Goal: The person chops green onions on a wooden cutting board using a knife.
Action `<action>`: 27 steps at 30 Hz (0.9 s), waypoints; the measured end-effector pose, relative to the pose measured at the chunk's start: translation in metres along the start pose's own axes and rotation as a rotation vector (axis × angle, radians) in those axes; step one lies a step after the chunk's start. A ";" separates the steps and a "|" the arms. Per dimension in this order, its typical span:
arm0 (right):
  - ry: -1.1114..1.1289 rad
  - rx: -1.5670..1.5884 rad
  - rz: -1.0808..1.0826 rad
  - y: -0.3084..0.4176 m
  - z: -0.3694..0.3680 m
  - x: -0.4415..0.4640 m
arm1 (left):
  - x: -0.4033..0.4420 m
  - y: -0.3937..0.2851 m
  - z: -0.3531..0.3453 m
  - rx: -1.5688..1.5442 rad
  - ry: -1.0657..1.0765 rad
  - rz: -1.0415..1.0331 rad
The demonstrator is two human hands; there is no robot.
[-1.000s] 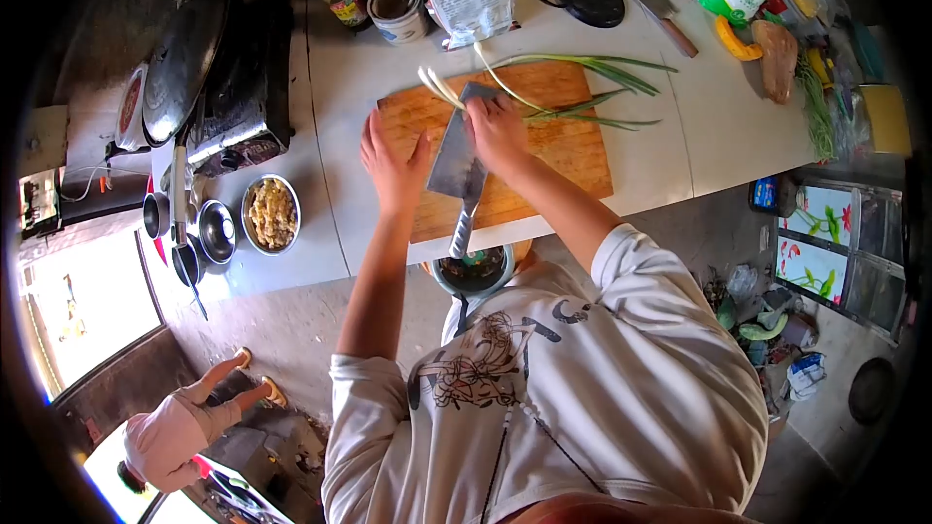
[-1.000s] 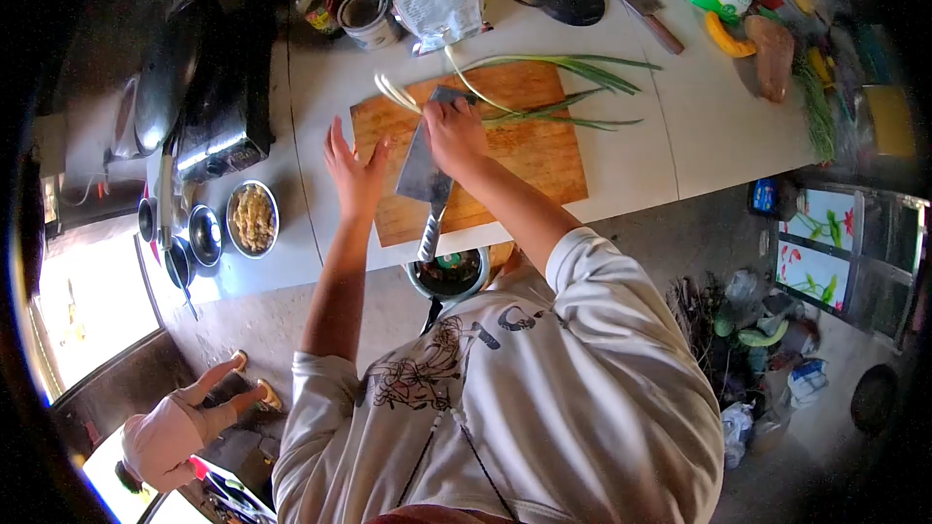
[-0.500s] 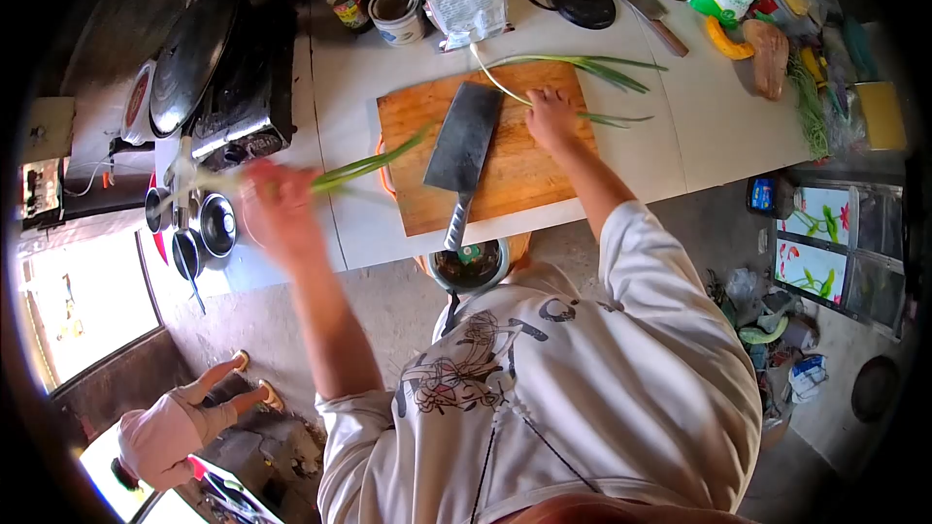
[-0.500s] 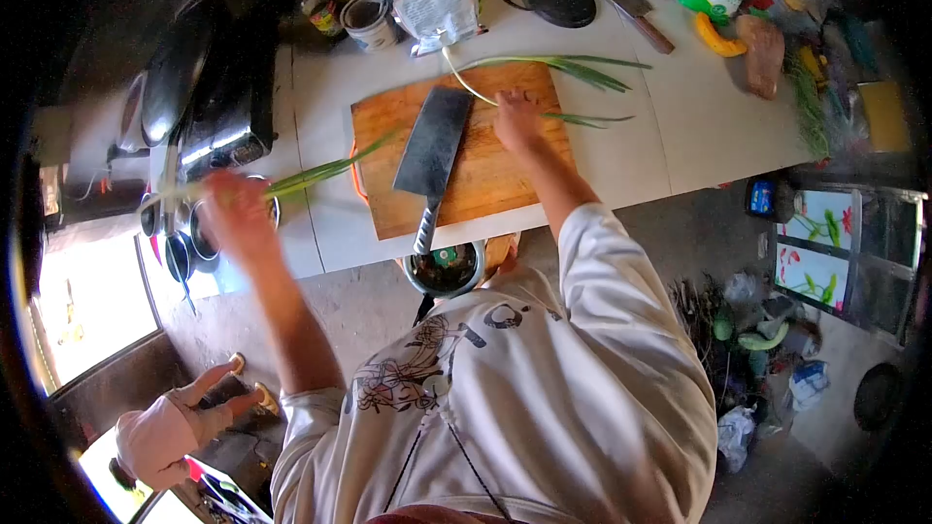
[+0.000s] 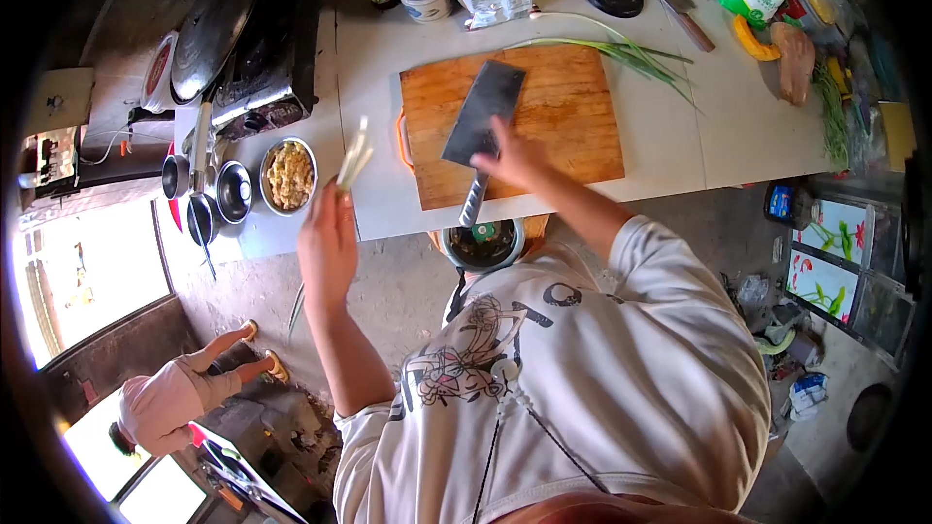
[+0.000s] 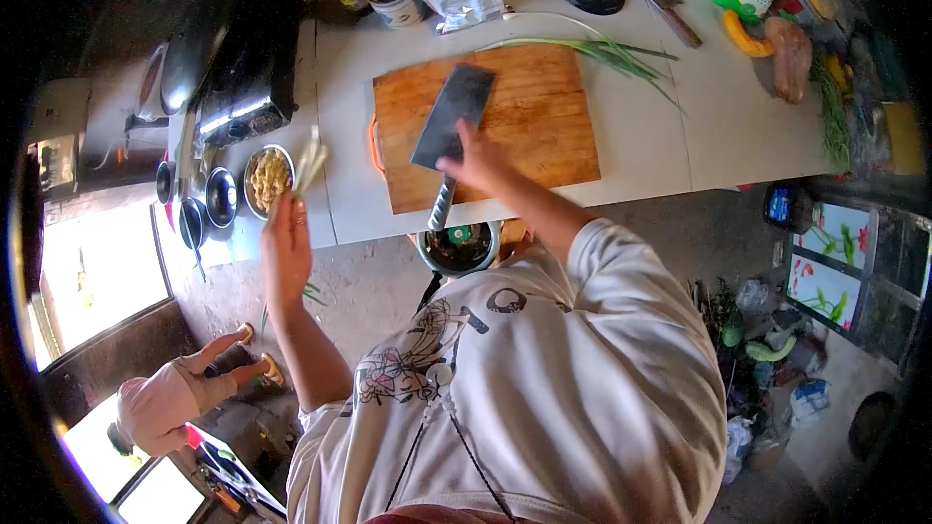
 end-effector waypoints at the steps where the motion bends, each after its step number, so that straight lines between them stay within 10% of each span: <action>1: 0.417 0.008 -0.143 0.037 0.024 -0.011 | 0.000 -0.005 -0.005 0.031 0.023 -0.018; 20: -0.096 -0.133 -0.453 -0.154 0.057 -0.092 | 0.092 -0.082 -0.221 0.075 0.352 -0.436; 27: -0.128 0.249 -0.470 -0.178 0.116 -0.129 | 0.086 -0.056 -0.259 0.342 0.340 -0.417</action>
Point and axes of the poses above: each hand's wrist, its own x-axis towards the middle knuckle, its own z-axis out of the back of the hand, y = z × x, the point moved 1 cm from there along x, towards the middle knuckle, and after that the axes turned 5 degrees about y, right-handed, at the moved point
